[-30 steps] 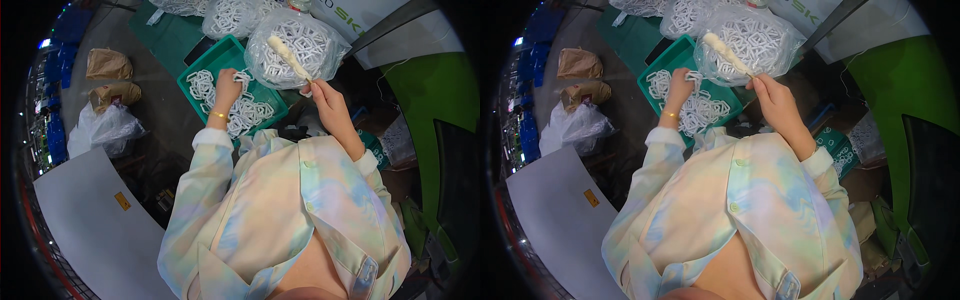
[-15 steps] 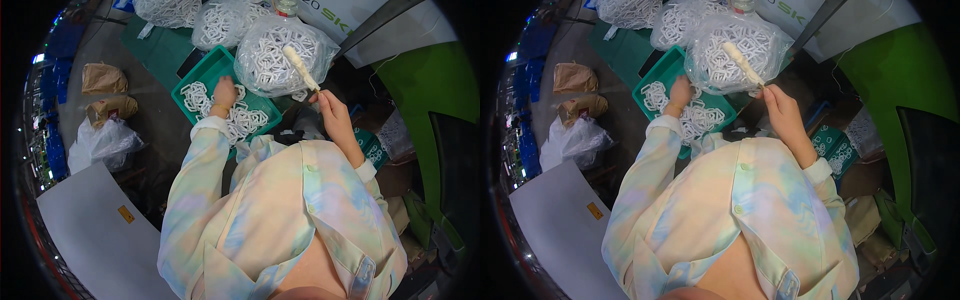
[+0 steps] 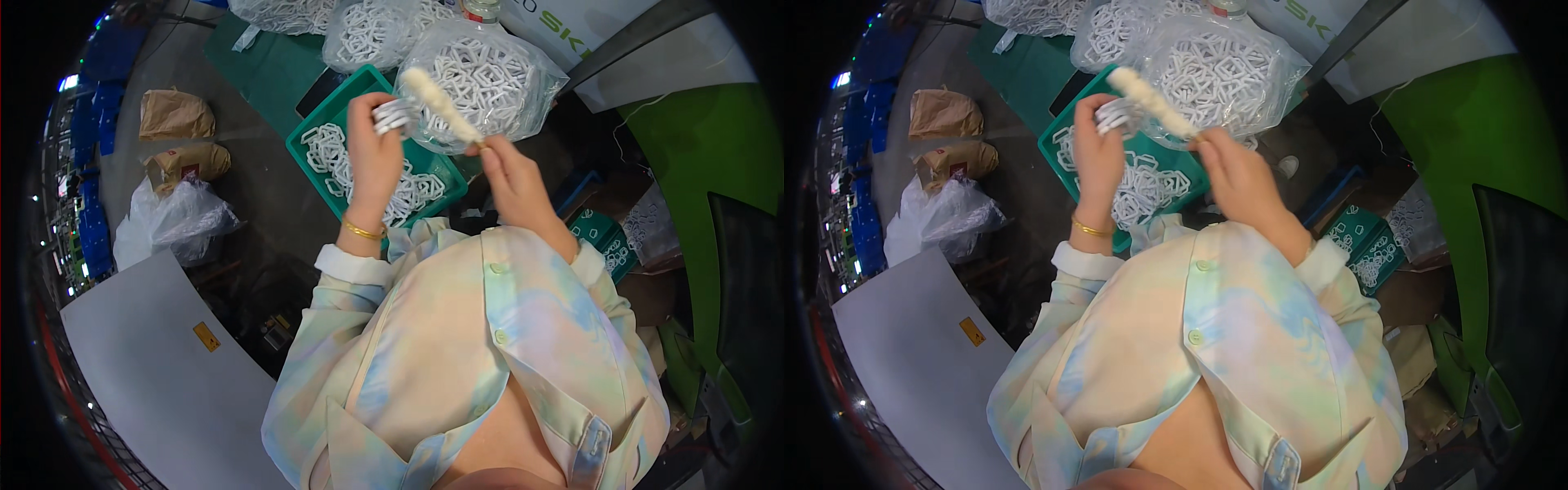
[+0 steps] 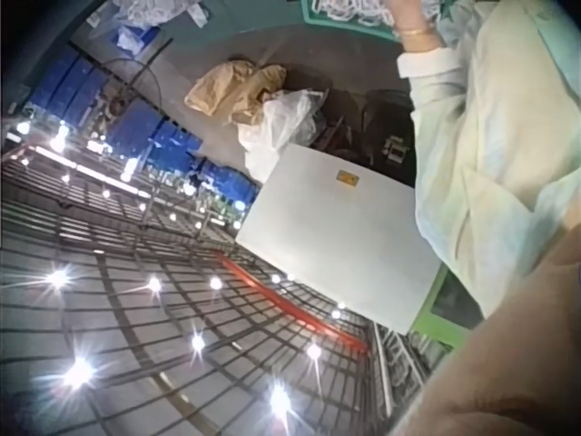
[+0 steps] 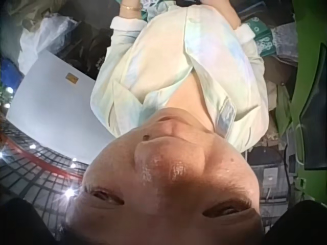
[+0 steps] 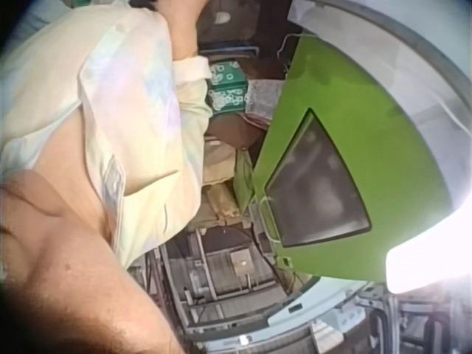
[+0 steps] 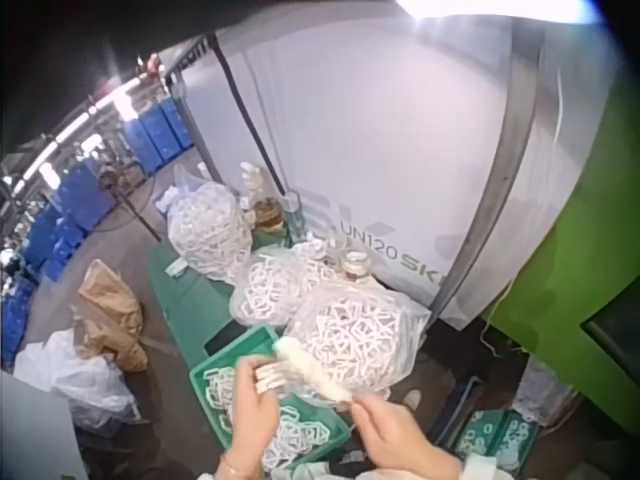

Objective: Assembling white plastic ring components by sliding them onto a plastic rod.

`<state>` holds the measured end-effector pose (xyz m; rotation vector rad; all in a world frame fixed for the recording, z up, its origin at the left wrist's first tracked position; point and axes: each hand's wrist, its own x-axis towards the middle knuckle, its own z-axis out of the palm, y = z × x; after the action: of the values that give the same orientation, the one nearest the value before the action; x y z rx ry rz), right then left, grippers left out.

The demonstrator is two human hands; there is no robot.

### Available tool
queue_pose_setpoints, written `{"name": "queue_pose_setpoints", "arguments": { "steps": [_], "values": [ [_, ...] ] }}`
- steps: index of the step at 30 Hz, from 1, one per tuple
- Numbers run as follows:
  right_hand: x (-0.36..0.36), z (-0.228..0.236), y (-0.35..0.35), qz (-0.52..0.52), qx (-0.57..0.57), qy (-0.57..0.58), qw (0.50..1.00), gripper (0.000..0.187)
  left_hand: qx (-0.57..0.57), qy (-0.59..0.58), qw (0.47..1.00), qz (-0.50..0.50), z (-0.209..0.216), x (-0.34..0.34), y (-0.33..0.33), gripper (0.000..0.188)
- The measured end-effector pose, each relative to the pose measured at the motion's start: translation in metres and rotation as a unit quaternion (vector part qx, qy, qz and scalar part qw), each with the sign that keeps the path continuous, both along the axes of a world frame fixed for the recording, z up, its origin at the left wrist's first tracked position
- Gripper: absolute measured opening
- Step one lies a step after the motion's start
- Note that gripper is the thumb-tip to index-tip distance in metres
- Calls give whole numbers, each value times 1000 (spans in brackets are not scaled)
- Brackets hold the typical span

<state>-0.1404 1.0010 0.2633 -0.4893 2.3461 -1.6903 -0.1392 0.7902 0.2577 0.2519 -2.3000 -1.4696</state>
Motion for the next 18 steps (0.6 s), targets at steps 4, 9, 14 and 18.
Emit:
{"name": "queue_pose_setpoints", "arguments": {
  "steps": [4, 9, 14, 18],
  "values": [
    [7, 6, -9, 18, 36, 6, 999, 18, 31, 53, 997, -38, 9, -10, 29, 29],
    [-3, -4, 15, -74, -3, -39, 997, 22, 281, 9, 959, -47, 25, -13, 48, 27],
    [-8, 17, -8, -82, -106, -35, 990, 30, 642, -72, 750, -140, 10, -7, 73, 20],
    [-22, 26, 2, -63, -74, -36, 995, 29, 554, -73, 823, -102, 16, -9, 90, 17]
  ]
}}
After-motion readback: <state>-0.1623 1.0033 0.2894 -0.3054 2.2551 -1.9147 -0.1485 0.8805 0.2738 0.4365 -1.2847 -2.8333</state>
